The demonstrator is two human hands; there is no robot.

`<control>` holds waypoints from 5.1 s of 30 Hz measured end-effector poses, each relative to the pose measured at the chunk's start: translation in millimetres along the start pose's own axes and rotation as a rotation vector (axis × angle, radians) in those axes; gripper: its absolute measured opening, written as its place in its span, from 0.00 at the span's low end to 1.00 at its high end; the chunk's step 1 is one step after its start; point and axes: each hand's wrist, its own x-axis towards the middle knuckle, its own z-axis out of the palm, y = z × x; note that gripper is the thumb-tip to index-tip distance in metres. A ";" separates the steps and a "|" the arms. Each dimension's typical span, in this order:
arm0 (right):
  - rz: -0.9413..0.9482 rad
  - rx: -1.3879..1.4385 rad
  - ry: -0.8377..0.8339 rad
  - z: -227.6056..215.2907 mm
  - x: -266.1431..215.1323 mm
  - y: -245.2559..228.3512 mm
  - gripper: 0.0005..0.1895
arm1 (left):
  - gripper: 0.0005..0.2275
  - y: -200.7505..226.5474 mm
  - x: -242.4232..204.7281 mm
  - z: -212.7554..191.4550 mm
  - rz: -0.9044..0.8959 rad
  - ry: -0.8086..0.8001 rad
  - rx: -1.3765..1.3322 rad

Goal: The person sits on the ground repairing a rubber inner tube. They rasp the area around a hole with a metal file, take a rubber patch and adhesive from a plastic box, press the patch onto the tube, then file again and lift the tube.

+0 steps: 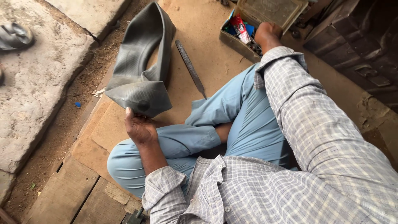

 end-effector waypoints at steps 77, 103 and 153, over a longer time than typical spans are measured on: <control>-0.602 1.114 -0.132 -93.6 -152.7 -102.1 0.06 | 0.09 -21.1 22.2 -7.1 0.153 0.116 0.034; -1.314 0.516 0.323 -89.8 -314.3 -155.8 0.15 | 0.15 -23.7 6.0 -1.6 0.138 -0.099 0.104; -1.451 0.386 0.514 -61.0 -387.5 -199.5 0.29 | 0.05 -31.6 6.7 -2.2 0.063 -0.021 0.136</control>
